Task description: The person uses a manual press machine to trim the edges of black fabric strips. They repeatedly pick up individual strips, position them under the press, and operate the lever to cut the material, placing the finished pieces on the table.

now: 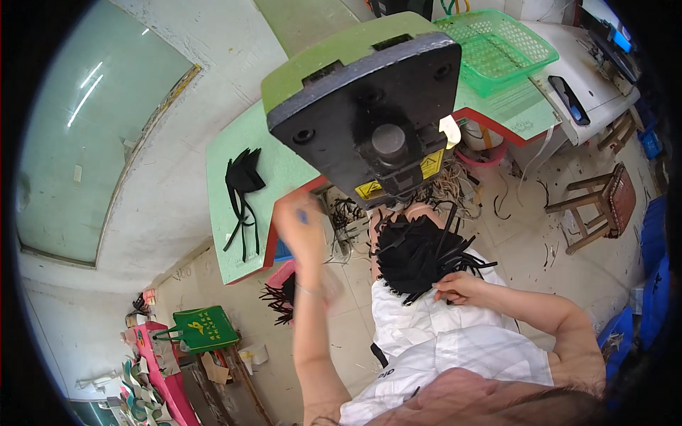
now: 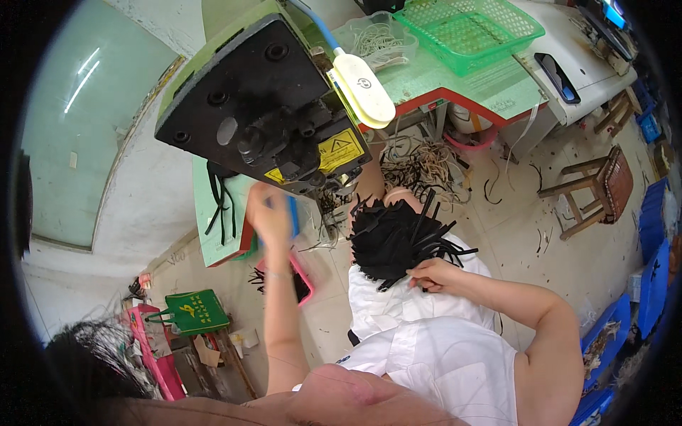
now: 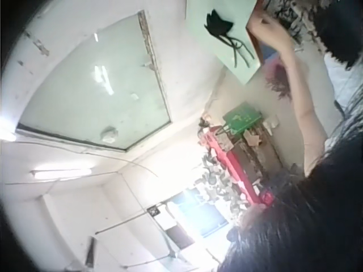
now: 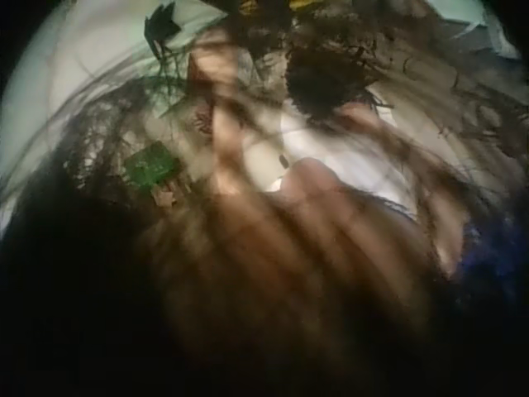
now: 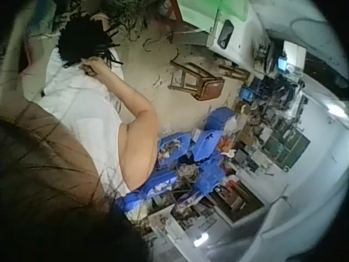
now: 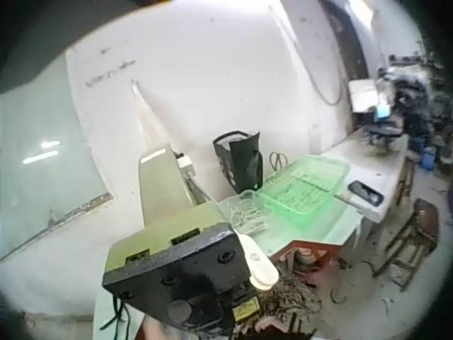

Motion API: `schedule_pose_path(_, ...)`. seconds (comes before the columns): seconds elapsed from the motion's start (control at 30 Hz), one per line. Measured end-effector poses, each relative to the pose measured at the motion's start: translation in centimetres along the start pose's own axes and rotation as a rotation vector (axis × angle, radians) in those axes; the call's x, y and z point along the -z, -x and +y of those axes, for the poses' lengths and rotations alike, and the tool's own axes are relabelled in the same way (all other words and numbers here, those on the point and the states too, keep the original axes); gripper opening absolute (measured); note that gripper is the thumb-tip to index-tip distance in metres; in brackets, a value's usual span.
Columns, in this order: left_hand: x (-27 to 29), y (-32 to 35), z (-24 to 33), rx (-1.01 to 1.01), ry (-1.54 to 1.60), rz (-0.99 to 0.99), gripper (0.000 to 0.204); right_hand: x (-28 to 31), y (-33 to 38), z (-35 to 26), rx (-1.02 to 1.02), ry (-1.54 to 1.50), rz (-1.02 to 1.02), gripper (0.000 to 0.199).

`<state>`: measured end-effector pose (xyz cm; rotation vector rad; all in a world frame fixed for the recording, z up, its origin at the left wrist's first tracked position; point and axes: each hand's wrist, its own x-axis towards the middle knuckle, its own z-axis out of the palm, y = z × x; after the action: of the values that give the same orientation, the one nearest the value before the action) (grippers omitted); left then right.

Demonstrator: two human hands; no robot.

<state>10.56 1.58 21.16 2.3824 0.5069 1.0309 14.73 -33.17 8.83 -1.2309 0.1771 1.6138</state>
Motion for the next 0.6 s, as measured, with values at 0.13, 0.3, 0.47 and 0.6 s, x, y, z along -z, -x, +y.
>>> schedule_pose_path(0.13, -4.4, 14.3, 7.7, 0.006, 0.116, -0.538, 0.023, -1.6, -0.2, -0.8, 0.054, -0.042, 0.071, 0.026)
schedule_pose_path(0.3, -4.6, 16.8, 9.9, 0.557, 0.344, -0.479, 0.031, -2.0, 1.8, -0.6, 0.185, -0.040, 0.127, 0.025)
schedule_pose_path(0.47, -5.0, 17.1, 8.2, 0.196, 0.119, -0.602, 0.038, -2.1, 2.2, -0.8, 0.224, -0.039, 0.129, 0.027)
schedule_pose_path(0.6, -5.6, 16.6, 8.9, 0.167, 0.111, -0.411, 0.036, -2.5, 2.1, -0.2, 0.202, -0.107, 0.110, 0.028)
